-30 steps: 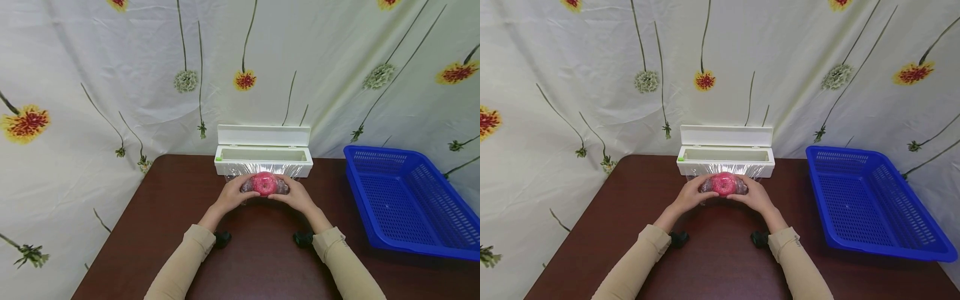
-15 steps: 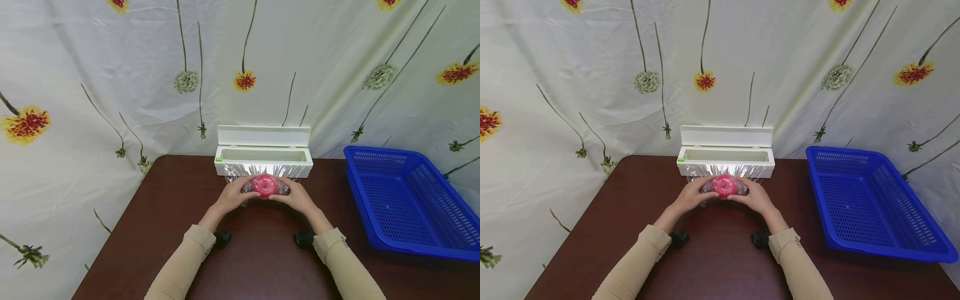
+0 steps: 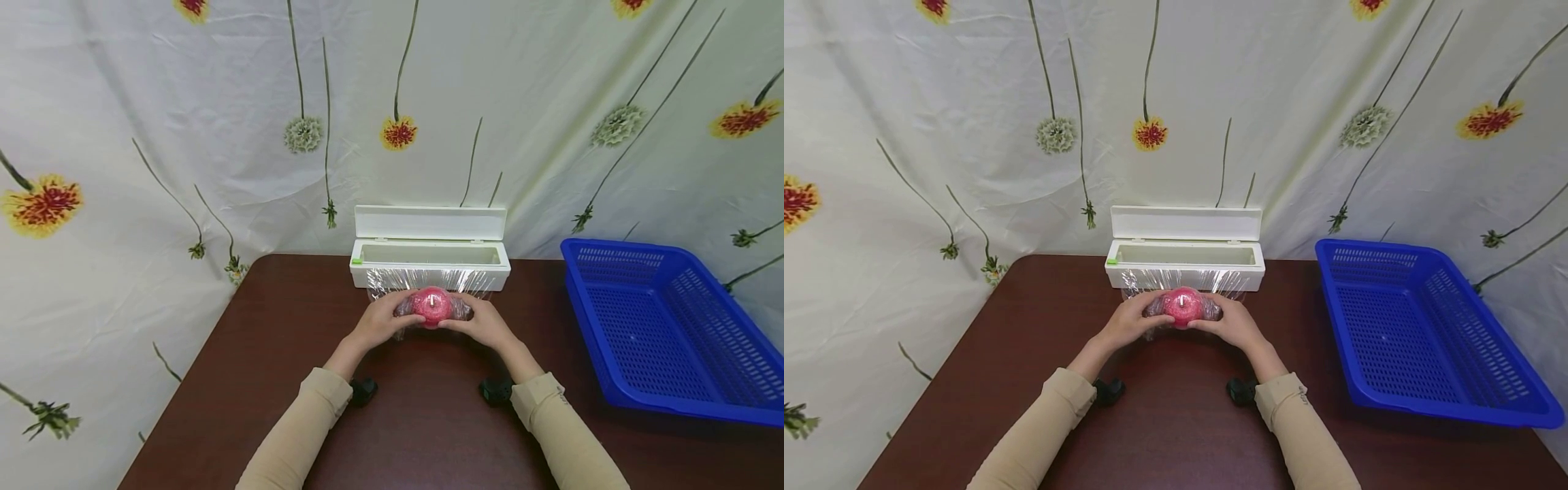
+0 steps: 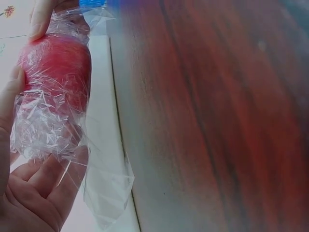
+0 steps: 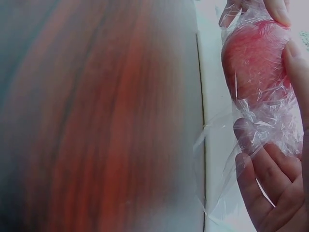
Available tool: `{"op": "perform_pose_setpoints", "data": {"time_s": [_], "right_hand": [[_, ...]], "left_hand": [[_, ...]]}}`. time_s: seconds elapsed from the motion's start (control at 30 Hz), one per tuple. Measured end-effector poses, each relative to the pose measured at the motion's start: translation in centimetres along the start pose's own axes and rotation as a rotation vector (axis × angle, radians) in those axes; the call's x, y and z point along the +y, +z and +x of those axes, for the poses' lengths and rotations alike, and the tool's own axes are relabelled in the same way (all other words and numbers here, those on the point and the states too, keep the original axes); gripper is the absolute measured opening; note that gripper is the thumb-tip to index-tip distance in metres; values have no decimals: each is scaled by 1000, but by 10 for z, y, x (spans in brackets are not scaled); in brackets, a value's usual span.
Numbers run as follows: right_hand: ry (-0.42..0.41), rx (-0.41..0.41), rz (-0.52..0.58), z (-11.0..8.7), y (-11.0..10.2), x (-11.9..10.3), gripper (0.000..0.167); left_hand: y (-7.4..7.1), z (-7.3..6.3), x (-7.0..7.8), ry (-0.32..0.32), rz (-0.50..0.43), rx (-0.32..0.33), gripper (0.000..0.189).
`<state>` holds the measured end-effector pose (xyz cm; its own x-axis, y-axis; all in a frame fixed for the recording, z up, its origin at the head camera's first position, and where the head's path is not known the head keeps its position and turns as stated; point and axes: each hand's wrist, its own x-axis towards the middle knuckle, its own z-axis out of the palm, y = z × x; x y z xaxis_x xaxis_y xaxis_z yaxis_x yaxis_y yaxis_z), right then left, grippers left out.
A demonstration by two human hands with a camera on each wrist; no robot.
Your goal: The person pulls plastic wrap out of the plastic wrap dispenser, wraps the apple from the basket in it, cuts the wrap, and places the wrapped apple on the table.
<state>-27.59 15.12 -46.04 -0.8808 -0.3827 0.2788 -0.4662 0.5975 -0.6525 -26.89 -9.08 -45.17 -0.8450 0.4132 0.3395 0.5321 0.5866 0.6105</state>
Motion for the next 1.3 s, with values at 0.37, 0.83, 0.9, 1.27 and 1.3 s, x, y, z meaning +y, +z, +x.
{"op": "perform_pose_setpoints", "data": {"time_s": [0.37, 0.83, 0.9, 1.27, 1.3], "right_hand": [[23, -12, 28, -2, 2, 3, 68], [28, -17, 61, -1, 8, 10, 65], [28, -17, 62, -1, 9, 11, 65], [65, -19, 71, 0, 12, 12, 65], [69, -18, 73, 0, 12, 11, 64]], "left_hand": [[3, 1, -4, 9, -30, -2, 54], [5, 1, -5, -33, -16, -21, 54], [5, 1, -5, -36, -17, -20, 54], [5, 2, -6, -70, 0, -41, 56], [5, 2, -6, -70, 0, -41, 56]]}}
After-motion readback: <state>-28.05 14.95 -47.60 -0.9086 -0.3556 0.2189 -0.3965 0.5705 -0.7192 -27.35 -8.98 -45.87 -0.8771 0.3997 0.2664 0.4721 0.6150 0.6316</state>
